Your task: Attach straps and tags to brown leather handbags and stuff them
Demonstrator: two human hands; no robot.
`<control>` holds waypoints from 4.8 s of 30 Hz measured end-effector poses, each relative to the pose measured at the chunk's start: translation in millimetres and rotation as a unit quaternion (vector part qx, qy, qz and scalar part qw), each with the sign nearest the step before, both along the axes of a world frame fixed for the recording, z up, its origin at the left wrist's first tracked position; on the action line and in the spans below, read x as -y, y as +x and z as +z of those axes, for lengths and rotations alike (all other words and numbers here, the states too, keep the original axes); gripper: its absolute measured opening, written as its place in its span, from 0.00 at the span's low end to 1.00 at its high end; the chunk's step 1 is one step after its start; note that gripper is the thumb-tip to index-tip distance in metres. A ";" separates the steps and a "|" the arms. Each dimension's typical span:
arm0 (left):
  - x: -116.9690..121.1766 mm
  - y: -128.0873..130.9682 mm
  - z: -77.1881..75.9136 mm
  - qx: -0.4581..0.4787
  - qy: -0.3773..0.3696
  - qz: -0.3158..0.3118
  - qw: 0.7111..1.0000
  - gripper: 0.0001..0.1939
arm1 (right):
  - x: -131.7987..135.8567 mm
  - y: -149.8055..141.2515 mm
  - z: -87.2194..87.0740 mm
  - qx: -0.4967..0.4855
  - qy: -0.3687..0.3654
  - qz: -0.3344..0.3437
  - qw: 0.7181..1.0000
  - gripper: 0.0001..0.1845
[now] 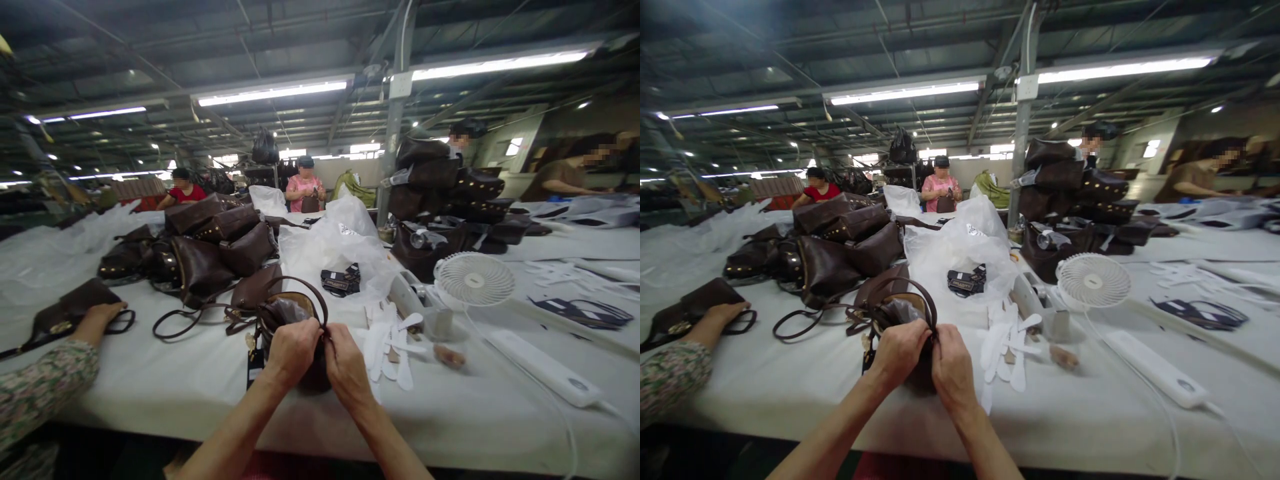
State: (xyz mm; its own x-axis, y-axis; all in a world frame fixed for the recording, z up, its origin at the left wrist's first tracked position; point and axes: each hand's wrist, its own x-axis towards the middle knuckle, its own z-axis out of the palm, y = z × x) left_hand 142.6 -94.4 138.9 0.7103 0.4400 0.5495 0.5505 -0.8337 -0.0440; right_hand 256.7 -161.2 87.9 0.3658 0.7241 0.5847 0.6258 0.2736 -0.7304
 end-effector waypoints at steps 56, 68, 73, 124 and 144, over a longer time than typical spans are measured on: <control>-41.4 -65.5 13.3 0.340 -0.325 -0.075 0.879 0.09 | 26.7 93.2 -7.7 0.172 -0.076 0.024 0.982 0.33; -30.2 -45.6 -50.0 0.354 -0.566 -0.236 0.706 0.19 | 12.8 120.2 19.9 0.272 -0.125 -0.094 0.950 0.25; -25.1 -37.8 -51.0 0.367 -0.489 -0.219 0.760 0.18 | 36.5 59.2 43.3 0.291 0.024 -0.190 0.937 0.20; -17.6 -55.9 15.3 0.188 -0.490 -0.260 0.810 0.06 | 4.6 13.2 47.7 0.043 0.018 -0.145 0.988 0.10; -7.1 -14.6 -8.2 0.277 -0.083 0.018 0.957 0.07 | 9.4 15.9 32.6 0.078 0.044 -0.123 0.988 0.10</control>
